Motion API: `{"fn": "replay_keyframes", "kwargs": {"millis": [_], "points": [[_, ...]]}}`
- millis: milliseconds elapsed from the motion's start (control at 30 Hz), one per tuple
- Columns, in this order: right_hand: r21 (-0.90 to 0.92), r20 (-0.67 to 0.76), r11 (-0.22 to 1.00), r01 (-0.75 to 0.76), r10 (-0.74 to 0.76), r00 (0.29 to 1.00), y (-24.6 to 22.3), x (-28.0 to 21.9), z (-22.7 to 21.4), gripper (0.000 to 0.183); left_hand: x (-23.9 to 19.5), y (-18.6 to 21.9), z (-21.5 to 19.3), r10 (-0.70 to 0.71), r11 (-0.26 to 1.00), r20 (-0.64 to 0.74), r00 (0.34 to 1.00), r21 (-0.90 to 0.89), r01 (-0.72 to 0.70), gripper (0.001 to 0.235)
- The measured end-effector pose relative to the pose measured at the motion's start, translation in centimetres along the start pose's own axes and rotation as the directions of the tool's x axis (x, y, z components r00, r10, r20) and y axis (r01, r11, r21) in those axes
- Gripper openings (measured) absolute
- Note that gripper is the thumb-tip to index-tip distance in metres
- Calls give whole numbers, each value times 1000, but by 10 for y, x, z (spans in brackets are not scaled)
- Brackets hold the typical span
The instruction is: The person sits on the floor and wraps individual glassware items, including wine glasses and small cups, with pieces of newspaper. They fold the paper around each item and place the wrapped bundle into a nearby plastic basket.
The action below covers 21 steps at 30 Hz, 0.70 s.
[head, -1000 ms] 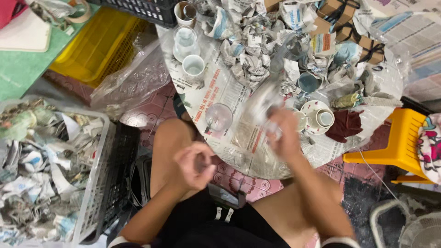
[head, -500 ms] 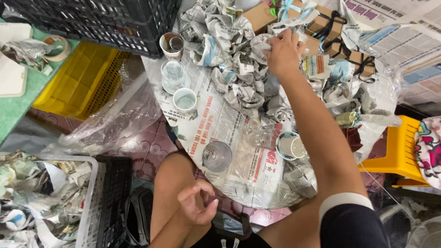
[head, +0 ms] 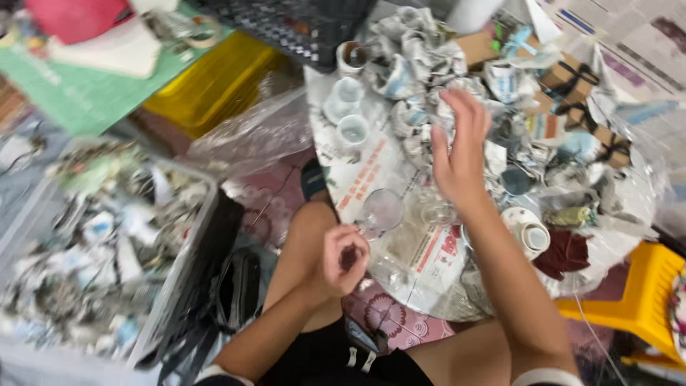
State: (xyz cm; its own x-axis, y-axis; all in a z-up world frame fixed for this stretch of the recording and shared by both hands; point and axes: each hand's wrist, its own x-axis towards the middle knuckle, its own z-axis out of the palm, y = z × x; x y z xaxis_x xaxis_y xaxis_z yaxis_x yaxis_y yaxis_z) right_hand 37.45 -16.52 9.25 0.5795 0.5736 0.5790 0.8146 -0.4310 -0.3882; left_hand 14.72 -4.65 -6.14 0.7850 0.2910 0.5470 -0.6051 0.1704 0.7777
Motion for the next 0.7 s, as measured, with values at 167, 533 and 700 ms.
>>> {"fn": "replay_keyframes", "kwargs": {"millis": [167,533,700], "points": [[380,-23,925,22,-14,1000,-125,-65,18,41,-34,41,-49,-123,990,-103,987,62,130,44],[646,43,740,188,-281,959,-277,-187,138,43,-119,163,-188,-363,697,-311,878,534,477,28],[774,249,632,44,-368,896,-305,-231,154,49,-143,191,-255,-69,272,-582,810,770,577,18]]}}
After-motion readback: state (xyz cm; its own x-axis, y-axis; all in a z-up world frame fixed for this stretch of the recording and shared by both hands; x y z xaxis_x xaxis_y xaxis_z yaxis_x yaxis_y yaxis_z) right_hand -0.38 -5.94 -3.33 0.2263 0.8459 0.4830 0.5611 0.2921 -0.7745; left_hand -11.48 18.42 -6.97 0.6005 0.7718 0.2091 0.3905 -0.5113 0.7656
